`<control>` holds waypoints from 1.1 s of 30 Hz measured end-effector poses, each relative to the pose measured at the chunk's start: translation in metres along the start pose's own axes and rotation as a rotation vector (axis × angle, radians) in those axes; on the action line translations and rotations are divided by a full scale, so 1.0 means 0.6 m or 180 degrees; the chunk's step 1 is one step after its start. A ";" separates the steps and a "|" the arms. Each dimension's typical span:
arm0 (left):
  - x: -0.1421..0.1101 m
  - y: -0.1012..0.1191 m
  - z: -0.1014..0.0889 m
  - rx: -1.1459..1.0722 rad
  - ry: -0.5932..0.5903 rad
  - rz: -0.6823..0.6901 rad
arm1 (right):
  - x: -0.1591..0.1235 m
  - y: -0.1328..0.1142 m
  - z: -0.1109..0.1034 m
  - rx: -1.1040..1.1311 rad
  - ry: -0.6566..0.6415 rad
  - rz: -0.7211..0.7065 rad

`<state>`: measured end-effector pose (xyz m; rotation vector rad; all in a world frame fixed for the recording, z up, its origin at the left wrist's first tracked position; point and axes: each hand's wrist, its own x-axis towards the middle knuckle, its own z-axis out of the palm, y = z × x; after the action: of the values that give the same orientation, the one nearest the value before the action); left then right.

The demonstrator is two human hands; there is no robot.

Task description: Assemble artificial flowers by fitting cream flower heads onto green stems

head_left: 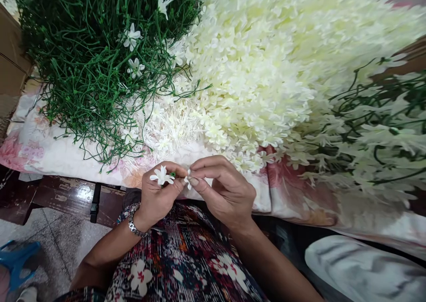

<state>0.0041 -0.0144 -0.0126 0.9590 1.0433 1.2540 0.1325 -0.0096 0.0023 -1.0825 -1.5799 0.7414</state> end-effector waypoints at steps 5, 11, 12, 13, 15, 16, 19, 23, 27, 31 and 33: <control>0.001 0.002 0.003 -0.0005 0.0014 0.0268 | 0.001 0.004 -0.005 0.0234 -0.0246 0.0154; 0.001 0.012 -0.002 0.0151 0.0152 0.0392 | 0.006 0.000 -0.017 0.0018 -0.0897 0.0320; 0.001 0.014 -0.003 0.0254 0.0162 0.0432 | 0.007 0.000 -0.017 -0.0102 -0.1001 0.0346; 0.000 0.016 -0.003 0.0342 0.0144 0.0469 | 0.008 -0.001 -0.017 -0.0190 -0.1093 0.0326; -0.001 0.018 -0.005 0.0428 0.0026 0.0497 | 0.010 -0.001 -0.016 -0.0222 -0.1229 0.0221; -0.002 0.019 -0.006 0.0435 -0.0045 0.0486 | 0.011 -0.001 -0.017 -0.0180 -0.1261 0.0190; -0.004 0.021 -0.008 0.0439 -0.0193 0.0401 | 0.013 -0.002 -0.022 -0.0014 -0.1229 0.0273; -0.001 0.025 -0.008 0.0507 -0.0252 0.0216 | 0.011 -0.005 -0.027 0.0036 -0.1086 0.0358; 0.002 0.022 -0.009 0.0422 -0.0320 0.0161 | 0.007 0.001 -0.028 -0.0012 -0.0761 0.0452; 0.005 0.019 -0.012 0.0388 -0.0351 0.0260 | 0.005 0.006 -0.030 0.0172 -0.0520 0.0572; 0.005 0.021 -0.013 0.0511 -0.0434 0.0323 | 0.006 0.002 -0.032 0.0298 -0.0441 0.0562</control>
<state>-0.0067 -0.0104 -0.0028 1.2170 1.0094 1.1821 0.1510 -0.0068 0.0080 -1.1317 -1.5618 1.0181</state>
